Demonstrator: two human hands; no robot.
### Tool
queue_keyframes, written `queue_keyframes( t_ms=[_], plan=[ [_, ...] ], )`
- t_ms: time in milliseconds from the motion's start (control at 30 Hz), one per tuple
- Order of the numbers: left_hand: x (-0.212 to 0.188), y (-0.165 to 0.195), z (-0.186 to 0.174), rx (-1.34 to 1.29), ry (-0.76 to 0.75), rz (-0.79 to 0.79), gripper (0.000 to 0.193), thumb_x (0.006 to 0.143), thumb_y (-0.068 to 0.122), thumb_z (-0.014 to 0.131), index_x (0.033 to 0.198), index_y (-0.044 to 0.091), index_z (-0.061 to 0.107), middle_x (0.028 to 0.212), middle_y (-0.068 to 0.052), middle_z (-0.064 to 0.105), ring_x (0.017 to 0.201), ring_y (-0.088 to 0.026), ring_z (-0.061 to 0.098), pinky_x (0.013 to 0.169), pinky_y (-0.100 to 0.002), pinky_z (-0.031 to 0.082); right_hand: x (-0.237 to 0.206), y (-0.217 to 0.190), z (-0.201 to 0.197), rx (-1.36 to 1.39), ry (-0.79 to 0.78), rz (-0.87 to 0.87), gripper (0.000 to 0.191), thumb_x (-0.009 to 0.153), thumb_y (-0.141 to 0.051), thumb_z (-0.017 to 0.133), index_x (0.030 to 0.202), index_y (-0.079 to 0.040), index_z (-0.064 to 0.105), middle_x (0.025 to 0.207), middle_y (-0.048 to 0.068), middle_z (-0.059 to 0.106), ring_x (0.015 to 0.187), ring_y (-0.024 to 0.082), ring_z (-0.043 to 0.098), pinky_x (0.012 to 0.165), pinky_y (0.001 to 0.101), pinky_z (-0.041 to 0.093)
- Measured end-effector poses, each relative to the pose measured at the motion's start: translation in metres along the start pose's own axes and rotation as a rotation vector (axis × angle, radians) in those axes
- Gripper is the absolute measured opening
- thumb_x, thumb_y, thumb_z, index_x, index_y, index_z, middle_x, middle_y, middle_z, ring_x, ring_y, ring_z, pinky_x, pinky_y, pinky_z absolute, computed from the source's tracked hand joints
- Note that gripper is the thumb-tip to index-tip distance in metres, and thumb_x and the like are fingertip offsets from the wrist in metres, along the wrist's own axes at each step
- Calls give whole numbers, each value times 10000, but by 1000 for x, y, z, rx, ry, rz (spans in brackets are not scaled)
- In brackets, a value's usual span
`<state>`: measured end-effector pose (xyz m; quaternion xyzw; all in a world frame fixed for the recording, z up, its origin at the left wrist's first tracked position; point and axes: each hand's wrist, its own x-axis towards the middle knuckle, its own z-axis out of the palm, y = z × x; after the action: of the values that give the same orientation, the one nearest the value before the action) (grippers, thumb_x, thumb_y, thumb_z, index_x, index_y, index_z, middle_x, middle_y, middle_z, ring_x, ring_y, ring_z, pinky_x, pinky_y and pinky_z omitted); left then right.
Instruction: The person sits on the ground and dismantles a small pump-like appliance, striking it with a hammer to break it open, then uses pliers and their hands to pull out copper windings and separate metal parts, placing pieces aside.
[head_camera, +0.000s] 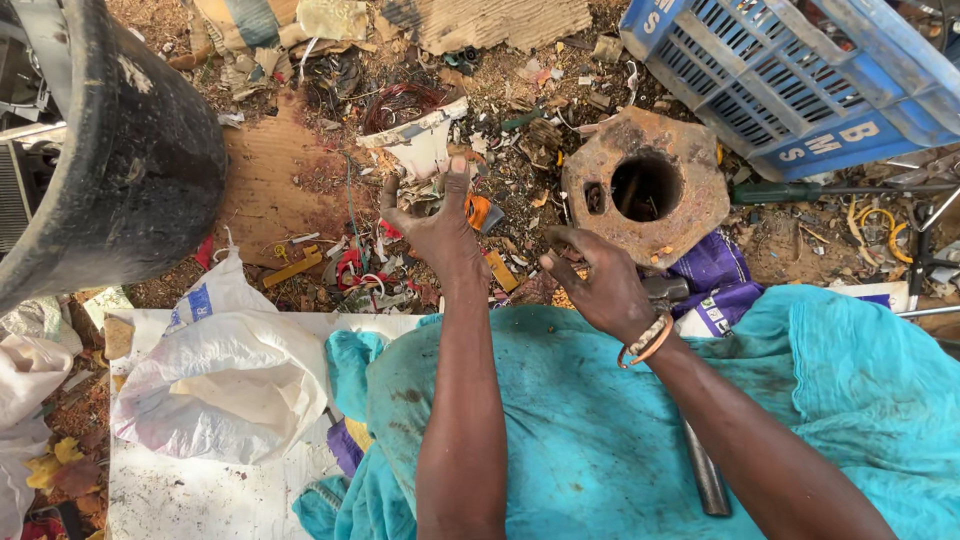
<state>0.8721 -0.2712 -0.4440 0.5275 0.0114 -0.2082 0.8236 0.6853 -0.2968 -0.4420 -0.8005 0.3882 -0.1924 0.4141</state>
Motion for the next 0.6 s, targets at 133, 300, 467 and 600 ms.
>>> queue_keyframes(
  t_ms=[133,300,467,600],
  plan=[
    [6,-12,1,-17,-10,-119,884,744,212,904,1430,129,354,1229,-149,579,969,-225,641,726,-307,575,-22,-3,6,-4,41,1,433,954,-302,714,1260,3,687,1277,203,710,1193,312,685,1012,411,524],
    [-17,-35,15,-34,-70,-404,921,689,215,906,1377,105,303,1206,-193,584,987,-285,693,790,-367,628,-25,-12,-2,149,139,94,614,941,-343,729,1405,20,557,1359,202,662,1249,280,668,1069,395,515],
    [-58,-54,17,-41,-235,-530,926,703,223,887,1398,126,283,1216,-217,585,1024,-282,669,819,-374,613,12,-5,-21,-23,205,-195,931,910,-334,850,1596,58,357,1548,284,502,1430,370,516,1158,444,432],
    [-63,-55,8,180,-407,-496,686,879,402,762,1402,98,438,1239,-171,600,1044,-247,632,841,-381,545,24,8,-36,359,116,66,980,817,-420,858,1539,23,365,1415,158,545,1281,254,575,1028,371,533]
  ],
)
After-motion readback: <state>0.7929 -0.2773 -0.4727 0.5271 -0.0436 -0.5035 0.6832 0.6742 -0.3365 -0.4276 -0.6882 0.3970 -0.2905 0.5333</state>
